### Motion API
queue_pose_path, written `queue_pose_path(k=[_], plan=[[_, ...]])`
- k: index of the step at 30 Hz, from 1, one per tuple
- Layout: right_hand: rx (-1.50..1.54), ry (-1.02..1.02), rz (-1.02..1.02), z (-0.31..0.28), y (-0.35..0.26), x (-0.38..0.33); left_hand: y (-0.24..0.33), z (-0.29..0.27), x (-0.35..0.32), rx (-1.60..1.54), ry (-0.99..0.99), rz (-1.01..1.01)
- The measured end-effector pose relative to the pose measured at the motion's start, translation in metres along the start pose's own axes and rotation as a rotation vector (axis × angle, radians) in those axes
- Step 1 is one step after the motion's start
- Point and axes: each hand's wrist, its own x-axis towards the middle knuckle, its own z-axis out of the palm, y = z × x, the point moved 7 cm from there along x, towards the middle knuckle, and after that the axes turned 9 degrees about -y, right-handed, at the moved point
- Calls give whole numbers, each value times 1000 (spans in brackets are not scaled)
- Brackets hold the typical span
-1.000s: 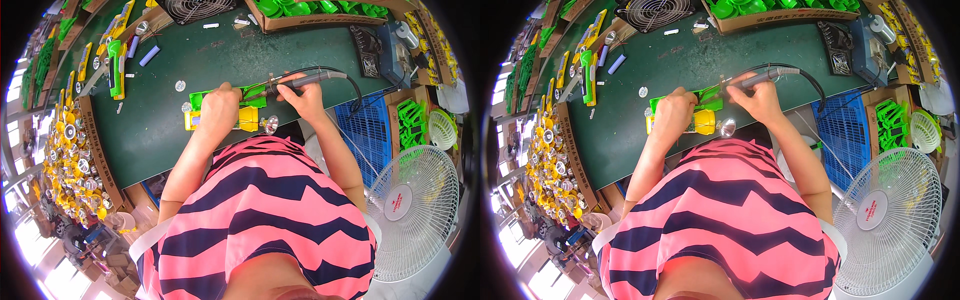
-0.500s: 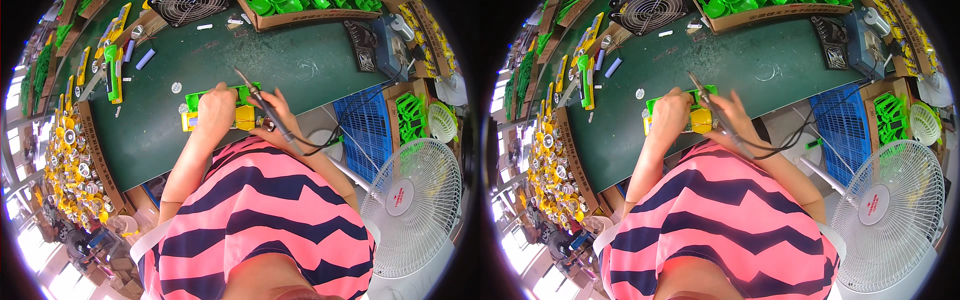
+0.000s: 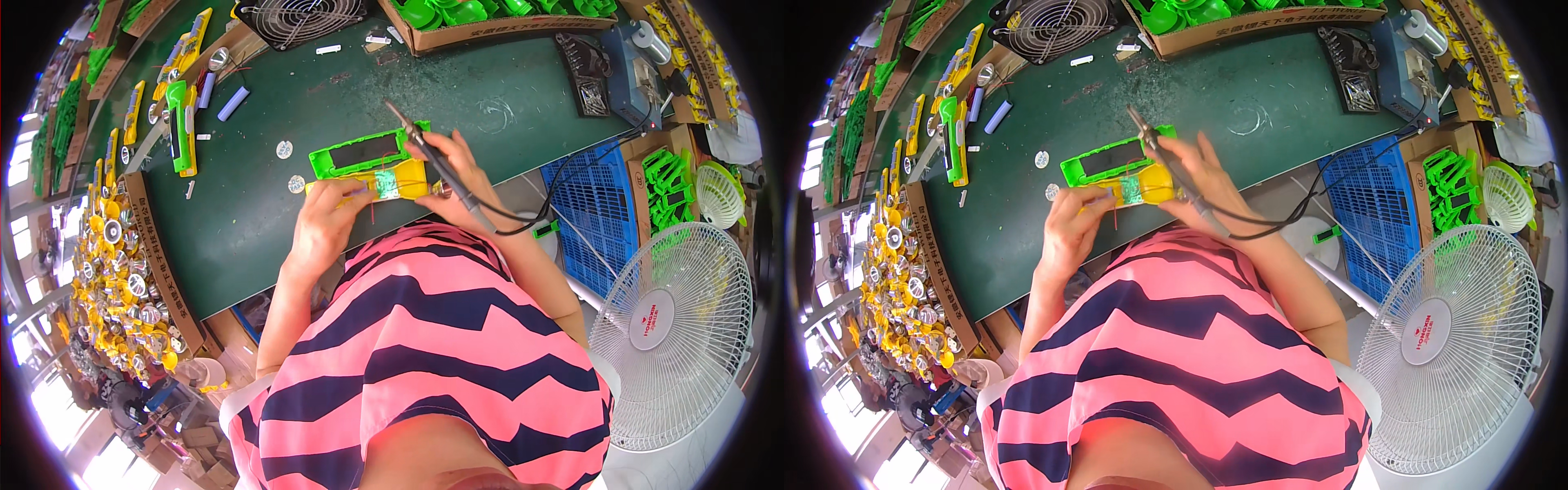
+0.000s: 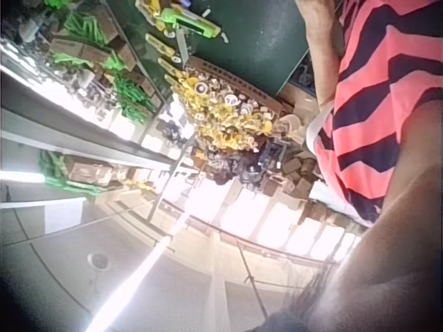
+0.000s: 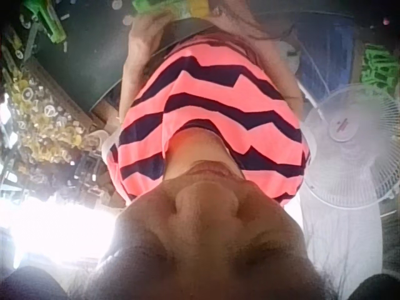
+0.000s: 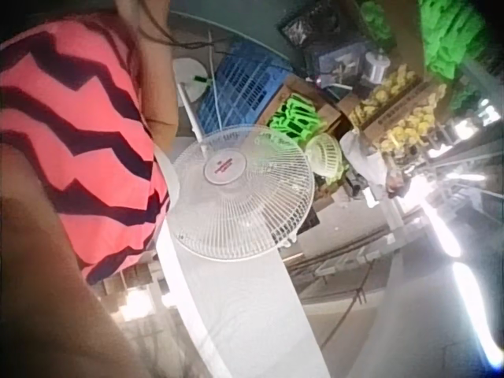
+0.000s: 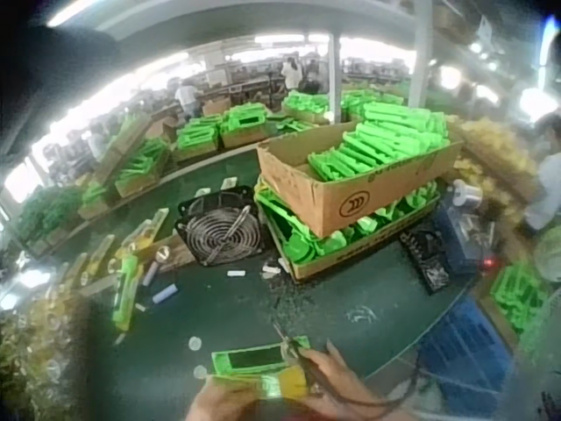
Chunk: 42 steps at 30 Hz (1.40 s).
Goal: The person solders electronic components into plastic flashlight casings using a soldering iron, fits the casing halves together by hand, and places the assembled flashlights on a conveyor.
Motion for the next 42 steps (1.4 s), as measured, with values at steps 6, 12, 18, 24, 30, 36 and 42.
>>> queue_pose_path(k=[6, 12, 18, 24, 30, 36, 42], plan=[[-61, -40, 27, -9, -4, 11, 1, 24, 1, -109, 210, 18], [-37, 268, -80, -16, -6, -22, 0, 28, 8, -47, 240, -77], [-208, 319, -75, -22, -26, -53, -6, 23, 4, -74, 221, -198], [342, 526, 76, 3, 19, -72, -6, 22, 5, -126, 240, -204], [512, 553, 61, 7, 23, -68, -10, 23, 4, -167, 292, -258], [441, 622, 91, 7, 23, -64, -11, 24, 5, -193, 283, -279], [518, 596, 94, 7, 23, -63, -12, 24, 7, -180, 264, -283]])
